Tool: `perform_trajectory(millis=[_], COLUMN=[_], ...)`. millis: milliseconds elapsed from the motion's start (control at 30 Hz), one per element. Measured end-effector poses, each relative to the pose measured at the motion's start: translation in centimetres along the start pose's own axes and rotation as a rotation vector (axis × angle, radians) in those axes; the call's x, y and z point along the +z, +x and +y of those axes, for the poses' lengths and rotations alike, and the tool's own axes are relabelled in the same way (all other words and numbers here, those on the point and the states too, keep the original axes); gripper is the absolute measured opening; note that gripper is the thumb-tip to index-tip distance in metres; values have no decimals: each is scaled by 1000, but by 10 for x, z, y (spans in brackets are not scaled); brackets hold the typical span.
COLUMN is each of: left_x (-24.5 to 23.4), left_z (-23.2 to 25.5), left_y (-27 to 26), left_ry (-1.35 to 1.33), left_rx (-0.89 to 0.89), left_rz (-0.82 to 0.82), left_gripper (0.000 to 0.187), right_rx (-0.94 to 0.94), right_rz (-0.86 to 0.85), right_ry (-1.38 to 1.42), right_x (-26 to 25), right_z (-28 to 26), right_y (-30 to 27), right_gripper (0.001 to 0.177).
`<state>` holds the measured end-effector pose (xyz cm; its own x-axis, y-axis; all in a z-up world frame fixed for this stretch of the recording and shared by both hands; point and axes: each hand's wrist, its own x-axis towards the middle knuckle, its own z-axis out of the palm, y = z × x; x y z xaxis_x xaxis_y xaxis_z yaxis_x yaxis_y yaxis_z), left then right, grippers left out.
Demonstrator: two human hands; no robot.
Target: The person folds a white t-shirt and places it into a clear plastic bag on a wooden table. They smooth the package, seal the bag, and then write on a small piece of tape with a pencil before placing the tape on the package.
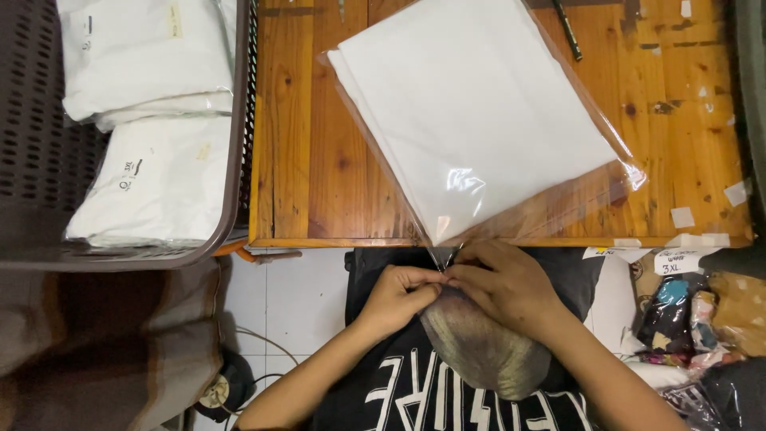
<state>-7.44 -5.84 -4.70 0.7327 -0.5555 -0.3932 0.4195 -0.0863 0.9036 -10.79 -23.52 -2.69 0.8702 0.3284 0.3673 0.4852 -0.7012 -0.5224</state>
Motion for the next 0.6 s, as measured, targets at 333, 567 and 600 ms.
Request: perform_trajectory(millis=[333,567,600], left_x=[1,-3,-4], left_z=[18,10,6], left_y=[-5,-6,-6], left_ry=[-56,8,19], left_rx=[5,37,44], left_rz=[-6,-27,-34], left_gripper=[24,25,27], right_rx=[-72,-56,-71], right_rz=[15,18,22], right_ry=[-112,-21,-7], right_x=[4,1,-2], right_z=[2,-1,-4], right_y=[-5,2,4], right_gripper=[13,13,12])
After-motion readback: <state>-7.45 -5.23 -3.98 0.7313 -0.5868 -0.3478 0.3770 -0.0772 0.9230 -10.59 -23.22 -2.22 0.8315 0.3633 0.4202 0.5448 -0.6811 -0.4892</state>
